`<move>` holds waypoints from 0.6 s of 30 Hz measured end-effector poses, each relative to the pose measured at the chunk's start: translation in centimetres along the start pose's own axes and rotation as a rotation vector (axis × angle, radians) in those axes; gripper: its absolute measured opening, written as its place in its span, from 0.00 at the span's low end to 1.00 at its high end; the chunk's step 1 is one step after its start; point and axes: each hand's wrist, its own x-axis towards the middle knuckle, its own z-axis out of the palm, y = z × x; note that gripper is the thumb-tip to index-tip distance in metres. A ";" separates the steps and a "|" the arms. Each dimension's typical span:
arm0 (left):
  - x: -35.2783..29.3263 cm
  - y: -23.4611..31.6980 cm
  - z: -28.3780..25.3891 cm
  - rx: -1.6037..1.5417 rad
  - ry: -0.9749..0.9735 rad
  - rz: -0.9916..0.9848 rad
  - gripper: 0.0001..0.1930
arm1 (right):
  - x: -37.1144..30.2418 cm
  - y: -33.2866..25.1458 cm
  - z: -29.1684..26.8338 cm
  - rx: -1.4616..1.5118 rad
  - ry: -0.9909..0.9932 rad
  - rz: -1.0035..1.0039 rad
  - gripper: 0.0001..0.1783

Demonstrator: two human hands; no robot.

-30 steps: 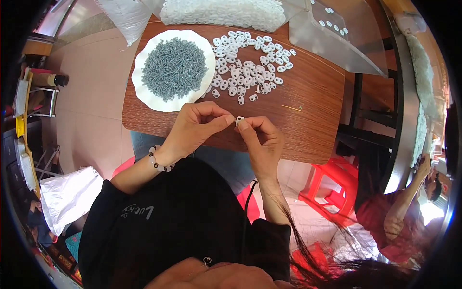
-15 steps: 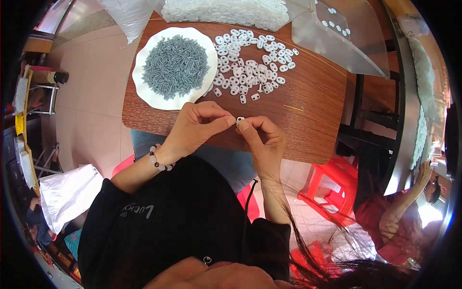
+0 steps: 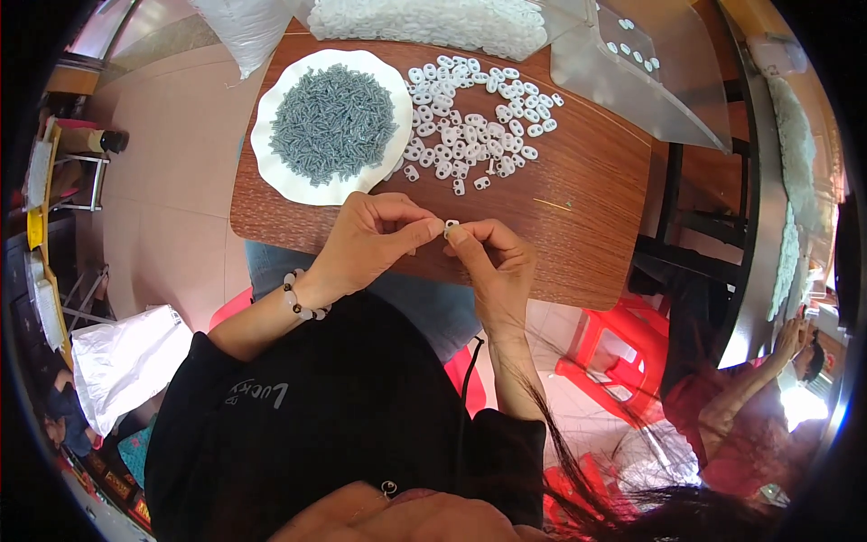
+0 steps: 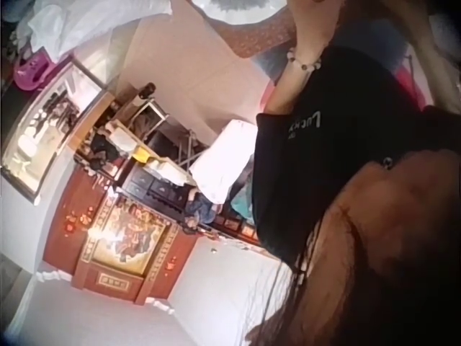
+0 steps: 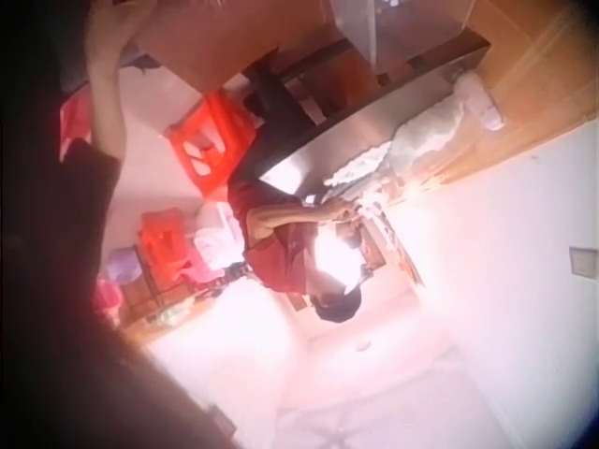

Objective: Manually assembling small white plastic rings and gray components at a workbench.

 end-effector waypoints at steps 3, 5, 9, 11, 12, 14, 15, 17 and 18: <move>0.1 -0.3 -0.2 0.029 -0.017 0.019 0.09 | 0.0 0.3 0.0 0.064 0.013 0.021 0.05; 0.2 -0.5 -0.3 0.015 -0.024 -0.023 0.10 | 0.1 0.4 -0.1 0.083 0.008 0.024 0.06; 0.2 -1.0 -0.6 -0.051 -0.031 -0.130 0.11 | 0.1 0.6 0.0 0.085 0.018 0.020 0.06; 0.1 -1.0 -0.7 -0.082 -0.032 -0.133 0.11 | 0.2 0.5 0.1 0.085 0.028 0.030 0.06; 0.1 -1.0 -0.7 -0.114 -0.036 -0.135 0.11 | 0.2 0.6 0.2 0.085 0.028 0.031 0.06; 0.1 -1.3 -0.3 -0.120 -0.027 -0.148 0.11 | 0.2 0.9 0.3 0.073 0.017 -0.001 0.06; 0.2 -1.4 -0.2 -0.126 -0.018 -0.159 0.11 | 0.2 1.0 0.3 0.073 0.016 0.000 0.06; 0.3 -1.6 0.1 -0.113 -0.001 -0.139 0.11 | 0.3 1.1 0.2 0.066 0.020 0.003 0.06; 0.3 -1.7 0.3 -0.099 0.014 -0.120 0.11 | 0.3 1.1 0.2 0.066 0.021 0.004 0.06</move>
